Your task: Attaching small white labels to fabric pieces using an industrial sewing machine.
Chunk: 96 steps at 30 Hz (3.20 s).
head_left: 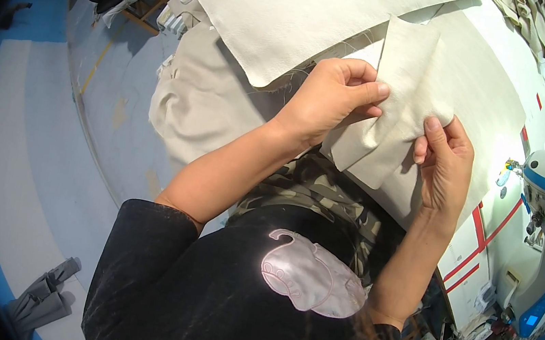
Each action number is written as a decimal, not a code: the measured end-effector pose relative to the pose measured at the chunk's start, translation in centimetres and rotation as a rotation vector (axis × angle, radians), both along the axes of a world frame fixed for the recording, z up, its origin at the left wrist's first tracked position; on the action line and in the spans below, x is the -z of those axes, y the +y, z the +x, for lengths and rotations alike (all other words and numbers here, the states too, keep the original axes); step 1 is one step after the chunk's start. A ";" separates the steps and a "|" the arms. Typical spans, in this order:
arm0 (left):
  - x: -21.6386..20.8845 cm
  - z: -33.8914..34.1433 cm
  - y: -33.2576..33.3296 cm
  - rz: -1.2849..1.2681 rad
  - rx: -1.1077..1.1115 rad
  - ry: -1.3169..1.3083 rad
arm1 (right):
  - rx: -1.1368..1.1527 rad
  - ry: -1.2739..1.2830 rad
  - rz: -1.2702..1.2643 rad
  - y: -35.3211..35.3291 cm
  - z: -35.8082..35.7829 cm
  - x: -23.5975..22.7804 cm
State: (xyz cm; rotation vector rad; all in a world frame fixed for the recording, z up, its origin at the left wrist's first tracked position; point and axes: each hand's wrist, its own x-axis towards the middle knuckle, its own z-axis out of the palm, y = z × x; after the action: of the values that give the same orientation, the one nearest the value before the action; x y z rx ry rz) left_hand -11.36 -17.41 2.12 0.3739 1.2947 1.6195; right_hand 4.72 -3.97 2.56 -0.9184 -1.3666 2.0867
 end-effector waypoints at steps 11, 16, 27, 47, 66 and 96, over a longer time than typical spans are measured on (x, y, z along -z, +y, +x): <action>0.7 0.0 -0.1 0.049 -0.010 -0.016 | -0.024 -0.020 -0.010 -0.2 0.1 -0.1; 0.7 -0.1 -0.2 0.016 0.014 0.021 | -0.019 -0.054 0.011 -0.5 -0.3 -0.6; 1.0 -0.2 0.2 0.047 0.015 -0.023 | -0.160 -0.095 0.210 -0.7 0.4 -0.3; -3.7 2.7 4.7 0.111 0.178 1.513 | -0.150 -0.370 1.319 -2.2 9.2 0.8; 1.6 6.6 12.8 0.149 0.234 1.662 | 0.318 -0.765 1.057 -5.4 14.9 1.7; 1.2 12.9 11.2 -0.003 0.492 0.896 | 0.255 -0.384 0.486 -5.9 15.9 0.5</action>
State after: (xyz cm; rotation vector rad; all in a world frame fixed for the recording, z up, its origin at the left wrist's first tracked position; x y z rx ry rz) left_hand 1.57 -6.20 0.91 1.4078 1.6558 1.0296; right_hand 20.62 -9.84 2.07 -1.2322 -1.7362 1.3421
